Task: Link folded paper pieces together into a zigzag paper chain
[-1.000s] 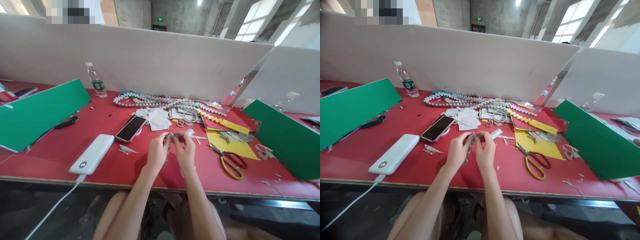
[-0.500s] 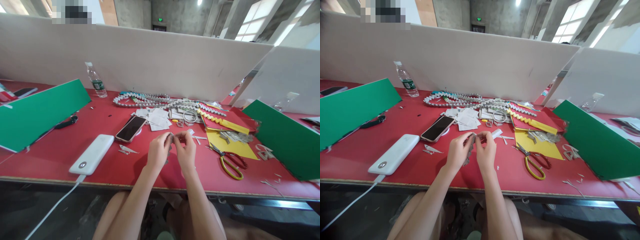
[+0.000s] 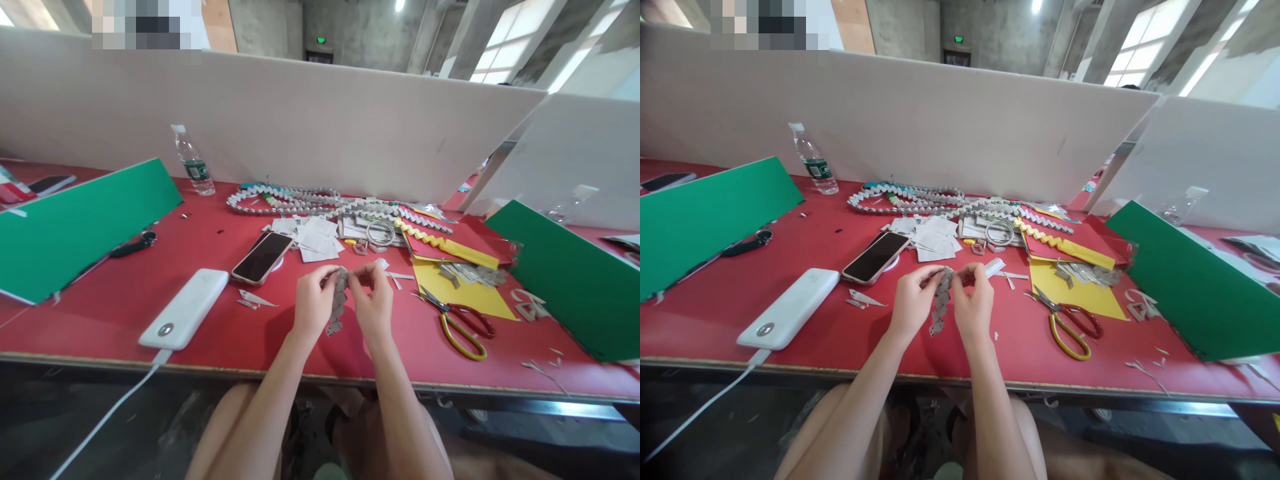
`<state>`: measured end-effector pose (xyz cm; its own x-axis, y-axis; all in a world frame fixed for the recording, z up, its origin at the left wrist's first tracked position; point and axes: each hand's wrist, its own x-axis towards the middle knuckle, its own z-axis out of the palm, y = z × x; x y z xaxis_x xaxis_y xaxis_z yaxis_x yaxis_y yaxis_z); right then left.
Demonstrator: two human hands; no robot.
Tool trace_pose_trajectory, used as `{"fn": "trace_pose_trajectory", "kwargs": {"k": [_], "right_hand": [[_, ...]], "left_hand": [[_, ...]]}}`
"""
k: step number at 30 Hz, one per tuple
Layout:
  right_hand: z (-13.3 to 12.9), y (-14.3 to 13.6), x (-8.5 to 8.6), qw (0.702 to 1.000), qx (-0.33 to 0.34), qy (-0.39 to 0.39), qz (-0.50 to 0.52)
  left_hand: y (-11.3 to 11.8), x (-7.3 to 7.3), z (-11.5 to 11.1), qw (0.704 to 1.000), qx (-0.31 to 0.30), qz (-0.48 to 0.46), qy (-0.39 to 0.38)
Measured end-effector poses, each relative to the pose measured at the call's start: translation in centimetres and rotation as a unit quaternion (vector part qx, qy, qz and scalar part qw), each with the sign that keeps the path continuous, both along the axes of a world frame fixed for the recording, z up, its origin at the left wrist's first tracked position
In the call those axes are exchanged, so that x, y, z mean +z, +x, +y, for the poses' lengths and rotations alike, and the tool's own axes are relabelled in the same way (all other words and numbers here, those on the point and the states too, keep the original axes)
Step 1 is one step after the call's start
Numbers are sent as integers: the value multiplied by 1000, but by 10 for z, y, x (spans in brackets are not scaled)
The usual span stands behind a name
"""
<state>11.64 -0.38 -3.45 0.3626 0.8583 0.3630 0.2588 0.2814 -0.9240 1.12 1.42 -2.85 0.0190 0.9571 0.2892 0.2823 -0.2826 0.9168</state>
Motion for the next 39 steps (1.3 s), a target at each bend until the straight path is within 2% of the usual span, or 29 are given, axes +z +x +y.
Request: {"fn": "trace_pose_trajectory", "kwargs": {"k": [3,6,12,16,27,34,39], "right_hand": [[-1,0,3,1000,0,-5,0],[-3,0,7,1000,8,-16,0],[-5,0,10,1000,17,-23,2],[-4,1,8,1000,19,-17,8],[0,-2,3,999,15,19,21],[-3,5,4,999,26,1,-27],[-3,6,4,998,43,-22,-35]], "left_hand": [[0,1,2,996,-26,-63,-53],[-1,2,3,994,-35,-78,-64],[-2,3,-2,999,4,38,25],[-2,3,-3,997,-10,61,50],[-1,4,-3,996,12,81,33],[-1,2,-7,986,2,154,69],[-9,2,-5,990,-18,132,47]]}}
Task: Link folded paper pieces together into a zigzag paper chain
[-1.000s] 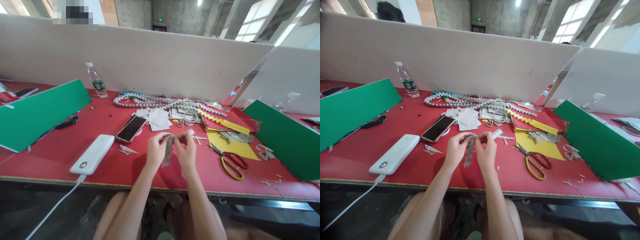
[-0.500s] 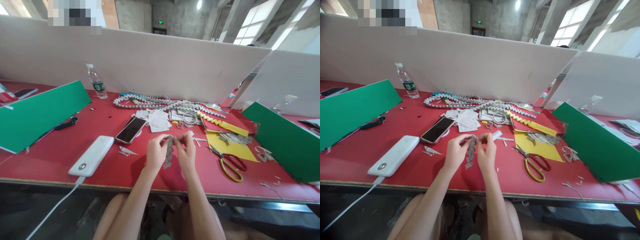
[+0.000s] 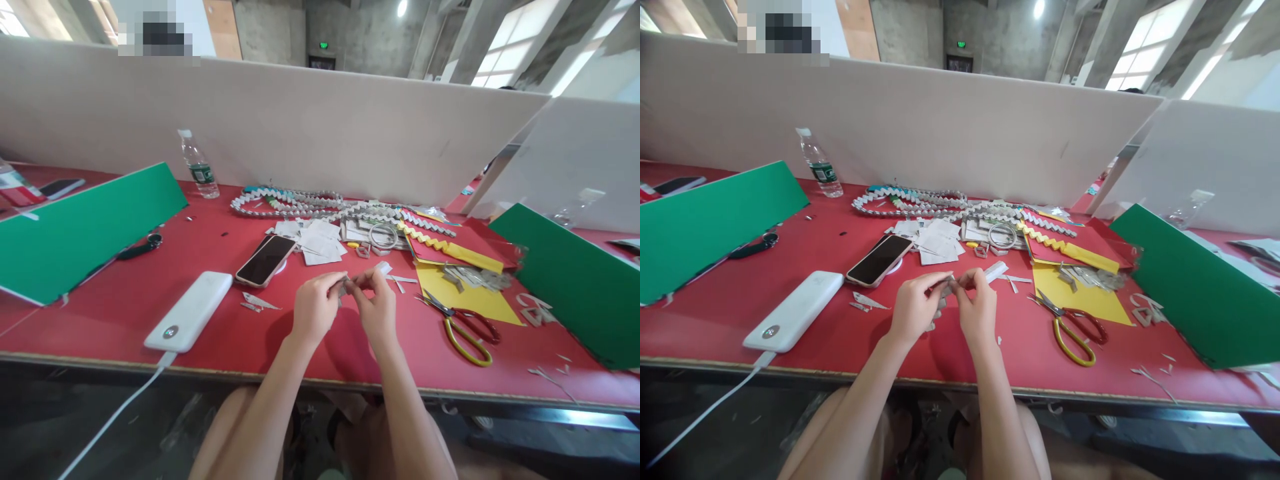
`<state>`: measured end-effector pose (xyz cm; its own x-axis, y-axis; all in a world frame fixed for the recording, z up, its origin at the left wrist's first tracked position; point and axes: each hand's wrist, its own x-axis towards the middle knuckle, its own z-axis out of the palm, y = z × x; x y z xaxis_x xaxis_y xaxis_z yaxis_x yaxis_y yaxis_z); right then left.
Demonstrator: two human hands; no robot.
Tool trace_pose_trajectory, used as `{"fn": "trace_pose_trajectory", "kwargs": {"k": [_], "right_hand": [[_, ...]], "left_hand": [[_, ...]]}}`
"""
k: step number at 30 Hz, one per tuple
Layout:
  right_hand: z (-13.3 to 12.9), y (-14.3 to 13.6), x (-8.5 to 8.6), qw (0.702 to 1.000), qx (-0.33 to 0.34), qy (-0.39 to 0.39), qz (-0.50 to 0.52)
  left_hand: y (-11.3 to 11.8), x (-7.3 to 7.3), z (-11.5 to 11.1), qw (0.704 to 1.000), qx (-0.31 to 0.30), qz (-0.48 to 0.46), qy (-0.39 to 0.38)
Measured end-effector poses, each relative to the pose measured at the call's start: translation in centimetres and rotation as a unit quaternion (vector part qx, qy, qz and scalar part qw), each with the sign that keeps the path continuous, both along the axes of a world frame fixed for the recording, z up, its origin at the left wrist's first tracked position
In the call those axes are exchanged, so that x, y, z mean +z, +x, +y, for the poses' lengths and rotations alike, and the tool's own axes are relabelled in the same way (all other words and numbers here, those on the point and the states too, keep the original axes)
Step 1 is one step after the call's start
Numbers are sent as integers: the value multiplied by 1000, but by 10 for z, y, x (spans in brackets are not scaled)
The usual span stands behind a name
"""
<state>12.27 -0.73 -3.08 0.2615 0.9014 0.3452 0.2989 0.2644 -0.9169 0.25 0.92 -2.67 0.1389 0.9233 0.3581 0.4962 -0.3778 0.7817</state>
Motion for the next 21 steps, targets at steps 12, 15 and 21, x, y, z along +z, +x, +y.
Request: {"fn": "trace_pose_trajectory", "kwargs": {"k": [12,15,21], "right_hand": [[8,-6,-7,995,86,26,46],[6,-8,-5,992,120,36,17],[4,-10,-1,991,115,69,-20]], "left_hand": [[-4,4,9,973,46,-181,-135],[-11,1,15,980,37,-157,-120],[-6,-1,14,987,15,-129,-91]]}}
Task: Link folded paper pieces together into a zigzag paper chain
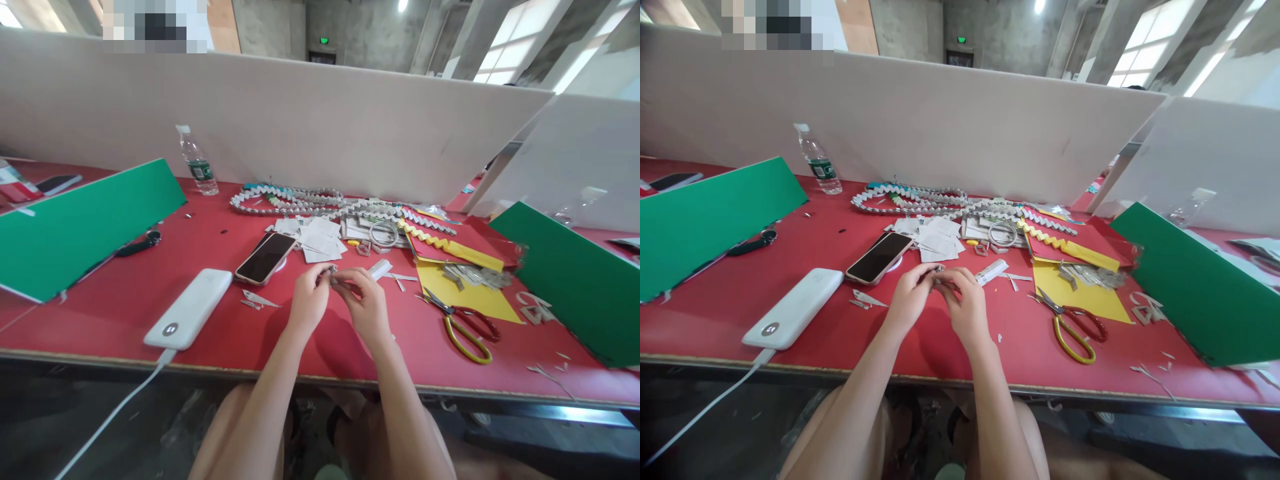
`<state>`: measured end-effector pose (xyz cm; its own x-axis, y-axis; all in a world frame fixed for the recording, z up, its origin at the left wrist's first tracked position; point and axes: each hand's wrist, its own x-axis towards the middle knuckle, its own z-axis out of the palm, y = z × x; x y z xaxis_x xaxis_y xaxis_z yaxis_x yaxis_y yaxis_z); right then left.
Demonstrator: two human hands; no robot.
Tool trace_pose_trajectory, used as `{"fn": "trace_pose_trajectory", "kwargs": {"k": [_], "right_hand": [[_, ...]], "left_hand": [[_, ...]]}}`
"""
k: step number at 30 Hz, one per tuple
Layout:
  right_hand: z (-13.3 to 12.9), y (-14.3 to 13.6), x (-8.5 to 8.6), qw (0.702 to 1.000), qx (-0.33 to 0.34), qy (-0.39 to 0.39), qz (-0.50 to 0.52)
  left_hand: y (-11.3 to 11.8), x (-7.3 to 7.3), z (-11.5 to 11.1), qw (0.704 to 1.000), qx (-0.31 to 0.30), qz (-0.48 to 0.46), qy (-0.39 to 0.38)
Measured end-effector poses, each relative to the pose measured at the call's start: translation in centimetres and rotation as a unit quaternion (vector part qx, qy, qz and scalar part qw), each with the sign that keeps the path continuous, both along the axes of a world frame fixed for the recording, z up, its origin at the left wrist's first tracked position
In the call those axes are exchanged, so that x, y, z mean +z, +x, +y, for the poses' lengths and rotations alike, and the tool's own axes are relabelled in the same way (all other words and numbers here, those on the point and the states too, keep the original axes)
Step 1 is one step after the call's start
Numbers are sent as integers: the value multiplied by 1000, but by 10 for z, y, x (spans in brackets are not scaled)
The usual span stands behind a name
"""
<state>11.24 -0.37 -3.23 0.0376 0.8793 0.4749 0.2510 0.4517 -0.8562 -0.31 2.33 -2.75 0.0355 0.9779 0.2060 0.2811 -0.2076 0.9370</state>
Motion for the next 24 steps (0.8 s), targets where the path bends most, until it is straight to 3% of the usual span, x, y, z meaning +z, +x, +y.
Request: {"fn": "trace_pose_trajectory", "kwargs": {"k": [9,15,24], "right_hand": [[0,5,-3,998,-36,23,-46],[3,8,-8,993,4,26,-113],[3,7,-10,982,-14,30,-184]], "left_hand": [[9,4,-7,999,-4,23,44],[6,3,-5,997,-1,23,70],[-4,8,-3,999,-6,-36,30]]}}
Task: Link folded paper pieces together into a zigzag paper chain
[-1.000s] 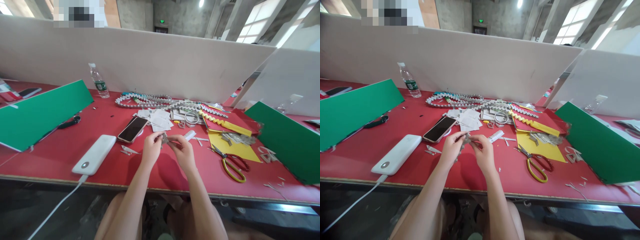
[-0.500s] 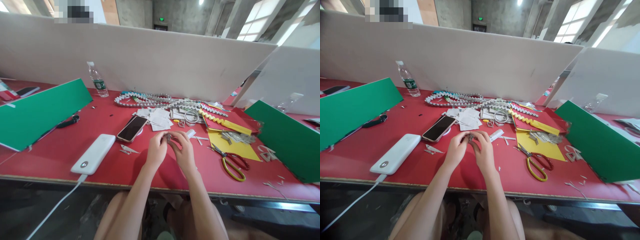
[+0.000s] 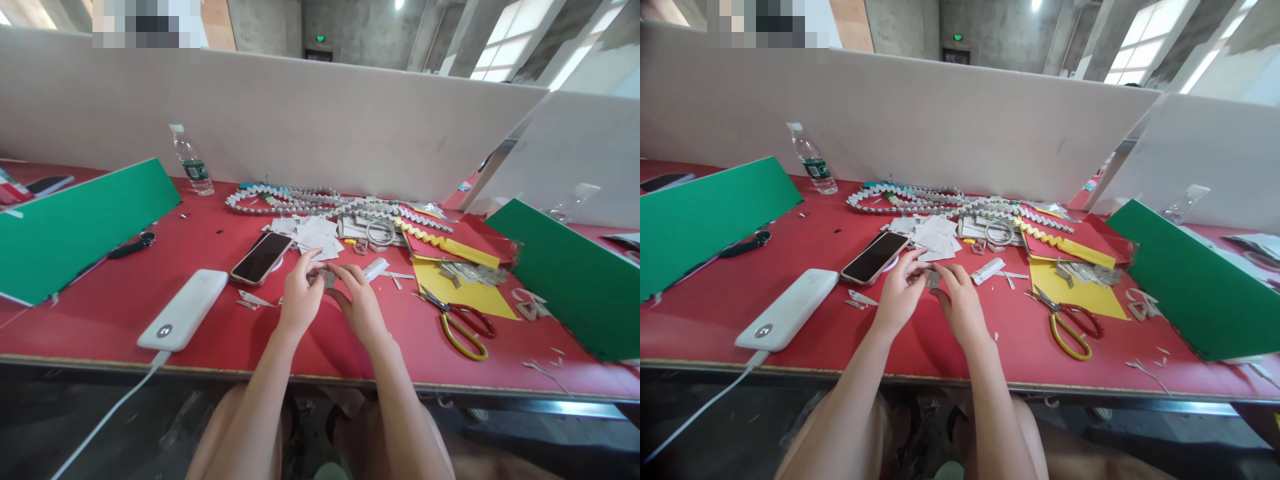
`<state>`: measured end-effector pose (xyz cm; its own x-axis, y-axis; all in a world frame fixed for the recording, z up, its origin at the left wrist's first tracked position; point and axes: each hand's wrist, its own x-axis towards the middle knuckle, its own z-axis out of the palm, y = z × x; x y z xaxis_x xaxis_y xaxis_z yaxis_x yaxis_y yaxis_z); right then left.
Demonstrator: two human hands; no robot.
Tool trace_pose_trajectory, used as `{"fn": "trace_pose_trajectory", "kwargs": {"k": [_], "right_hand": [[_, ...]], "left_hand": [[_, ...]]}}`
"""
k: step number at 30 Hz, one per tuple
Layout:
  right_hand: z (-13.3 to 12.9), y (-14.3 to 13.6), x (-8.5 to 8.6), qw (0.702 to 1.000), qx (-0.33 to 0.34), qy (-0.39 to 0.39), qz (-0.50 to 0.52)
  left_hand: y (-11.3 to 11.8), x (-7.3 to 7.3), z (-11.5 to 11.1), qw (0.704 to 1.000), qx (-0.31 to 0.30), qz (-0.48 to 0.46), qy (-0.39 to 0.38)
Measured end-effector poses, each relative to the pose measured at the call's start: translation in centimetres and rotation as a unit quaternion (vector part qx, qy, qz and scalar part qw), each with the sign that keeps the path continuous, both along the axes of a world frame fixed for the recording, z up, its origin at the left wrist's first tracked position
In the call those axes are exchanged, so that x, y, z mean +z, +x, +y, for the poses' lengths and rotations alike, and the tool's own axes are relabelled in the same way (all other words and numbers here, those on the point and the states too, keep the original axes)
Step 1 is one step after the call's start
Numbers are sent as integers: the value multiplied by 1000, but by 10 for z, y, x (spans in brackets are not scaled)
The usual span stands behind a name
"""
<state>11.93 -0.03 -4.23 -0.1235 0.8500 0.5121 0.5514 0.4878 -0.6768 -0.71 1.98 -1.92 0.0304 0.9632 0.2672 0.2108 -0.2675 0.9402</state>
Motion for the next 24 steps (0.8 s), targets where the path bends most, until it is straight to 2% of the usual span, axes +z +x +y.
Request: {"fn": "trace_pose_trajectory", "kwargs": {"k": [9,15,24], "right_hand": [[-1,-3,3,1000,-23,3,7],[-2,0,5,1000,14,-3,14],[-2,3,1,1000,-25,-2,8]], "left_hand": [[-4,0,1,1000,3,-13,-14],[-7,-2,3,999,-9,-36,-17],[-6,0,4,997,-15,-46,-55]]}}
